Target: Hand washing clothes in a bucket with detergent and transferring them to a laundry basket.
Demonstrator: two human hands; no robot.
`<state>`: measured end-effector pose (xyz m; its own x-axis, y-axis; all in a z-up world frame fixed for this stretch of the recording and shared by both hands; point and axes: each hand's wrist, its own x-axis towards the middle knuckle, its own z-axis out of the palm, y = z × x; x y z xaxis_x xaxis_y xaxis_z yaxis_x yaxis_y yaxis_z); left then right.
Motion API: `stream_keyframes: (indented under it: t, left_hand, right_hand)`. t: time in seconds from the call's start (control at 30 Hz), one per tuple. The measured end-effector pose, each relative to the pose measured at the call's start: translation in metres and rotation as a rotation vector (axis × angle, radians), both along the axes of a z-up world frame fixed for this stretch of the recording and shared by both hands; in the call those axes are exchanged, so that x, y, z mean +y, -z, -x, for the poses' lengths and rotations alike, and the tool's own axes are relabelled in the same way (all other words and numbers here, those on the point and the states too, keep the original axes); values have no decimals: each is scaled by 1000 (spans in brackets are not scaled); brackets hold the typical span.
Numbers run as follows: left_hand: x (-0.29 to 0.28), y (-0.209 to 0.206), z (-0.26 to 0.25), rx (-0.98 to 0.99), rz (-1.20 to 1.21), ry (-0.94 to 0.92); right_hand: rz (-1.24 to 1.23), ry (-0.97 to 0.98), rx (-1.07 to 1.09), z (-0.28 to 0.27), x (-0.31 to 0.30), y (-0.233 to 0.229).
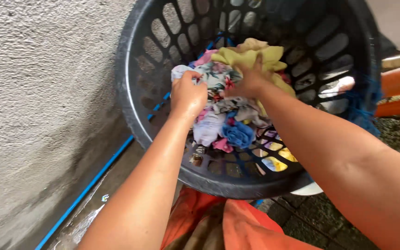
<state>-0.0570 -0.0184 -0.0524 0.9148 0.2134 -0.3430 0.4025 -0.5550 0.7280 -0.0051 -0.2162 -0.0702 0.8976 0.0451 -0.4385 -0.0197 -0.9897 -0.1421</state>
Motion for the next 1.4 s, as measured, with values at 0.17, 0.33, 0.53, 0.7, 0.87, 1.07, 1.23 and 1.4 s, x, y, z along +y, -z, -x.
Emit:
stream_keyframes:
  t: [0.17, 0.33, 0.53, 0.7, 0.87, 1.07, 1.23, 1.4]
  left_hand:
    - [9, 27, -32, 163, -70, 97]
    - [-26, 82, -48, 153, -126, 203]
    - [-44, 120, -14, 390, -36, 440]
    - [-28, 82, -27, 397, -10, 546]
    - [-17, 48, -33, 416, -120, 413]
    - [-19, 107, -47, 194, 218, -63]
    - [-43, 70, -61, 34, 721, -343]
    - [-67, 14, -53, -192, 899, -458]
  right_hand:
    - [-50, -156, 97, 1, -7, 51]
    - [-191, -406, 513, -13, -19, -21]
    - [-485, -38, 458, -39, -41, 32]
    - [-416, -86, -125, -74, -8, 122]
    - [-200, -67, -42, -86, 18, 152]
    - [7, -263, 149, -92, -17, 102]
    - [-363, -51, 48, -20, -1, -44]
    - [-880, 712, 131, 17, -1, -99]
